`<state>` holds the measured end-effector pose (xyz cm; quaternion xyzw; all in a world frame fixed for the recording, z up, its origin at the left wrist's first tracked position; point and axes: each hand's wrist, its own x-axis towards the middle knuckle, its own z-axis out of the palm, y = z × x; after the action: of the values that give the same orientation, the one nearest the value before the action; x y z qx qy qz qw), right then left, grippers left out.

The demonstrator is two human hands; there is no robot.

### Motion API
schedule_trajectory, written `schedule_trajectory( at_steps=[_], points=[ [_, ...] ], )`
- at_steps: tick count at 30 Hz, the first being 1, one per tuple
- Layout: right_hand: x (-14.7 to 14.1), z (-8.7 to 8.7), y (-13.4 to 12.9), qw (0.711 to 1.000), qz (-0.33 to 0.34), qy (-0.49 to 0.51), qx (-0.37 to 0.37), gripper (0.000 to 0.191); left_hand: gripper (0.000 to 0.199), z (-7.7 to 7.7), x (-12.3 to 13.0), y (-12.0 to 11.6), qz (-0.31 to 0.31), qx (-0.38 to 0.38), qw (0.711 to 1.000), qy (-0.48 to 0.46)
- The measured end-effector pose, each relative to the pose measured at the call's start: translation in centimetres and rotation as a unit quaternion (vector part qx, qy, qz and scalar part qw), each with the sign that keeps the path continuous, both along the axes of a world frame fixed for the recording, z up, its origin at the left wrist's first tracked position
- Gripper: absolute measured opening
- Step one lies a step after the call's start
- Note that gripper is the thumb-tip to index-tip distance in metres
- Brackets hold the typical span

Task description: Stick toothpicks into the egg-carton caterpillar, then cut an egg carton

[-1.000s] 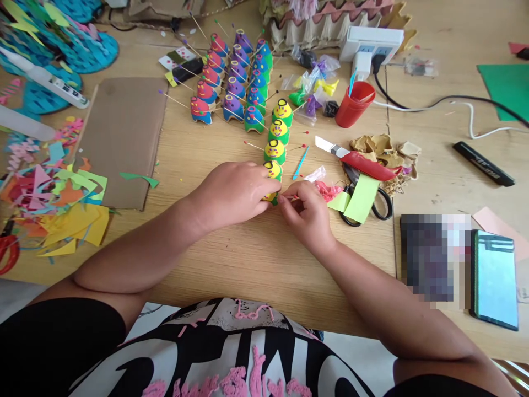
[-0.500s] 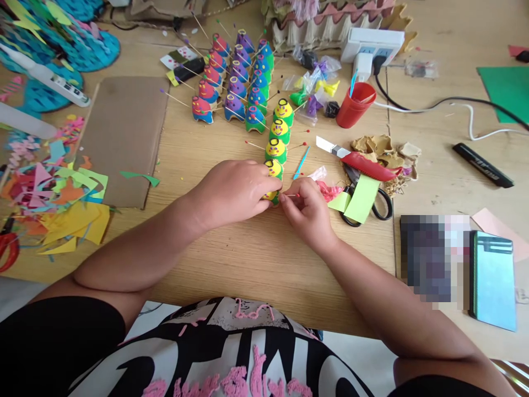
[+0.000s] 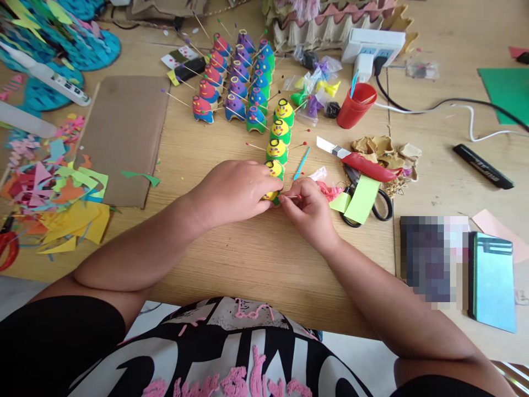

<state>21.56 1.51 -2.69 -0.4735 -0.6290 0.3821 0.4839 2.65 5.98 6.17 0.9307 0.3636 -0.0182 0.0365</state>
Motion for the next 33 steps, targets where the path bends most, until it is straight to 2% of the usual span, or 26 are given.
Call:
schedule_trajectory(
  at_steps=[5, 12, 28, 33],
  points=[
    [-0.10, 0.12, -0.04, 1.000, 0.003, 0.004, -0.013, 0.020, 0.018, -0.09, 0.04, -0.09, -0.007, 0.005, 1.000, 0.003],
    [-0.16, 0.48, -0.08, 0.997, 0.040, 0.046, -0.043, 0.025, 0.019, 0.20, 0.02, -0.05, 0.001, 0.000, 1.000, 0.010],
    [-0.01, 0.19, 0.02, 1.000, 0.008, 0.010, -0.019, 0.019, 0.021, -0.34, 0.24, -0.12, -0.014, 0.010, 1.000, 0.011],
    [0.02, 0.34, -0.08, 1.000, 0.010, -0.009, 0.014, 0.020, 0.018, -0.59, 0.32, -0.04, -0.018, 0.016, 1.000, 0.008]
  ],
)
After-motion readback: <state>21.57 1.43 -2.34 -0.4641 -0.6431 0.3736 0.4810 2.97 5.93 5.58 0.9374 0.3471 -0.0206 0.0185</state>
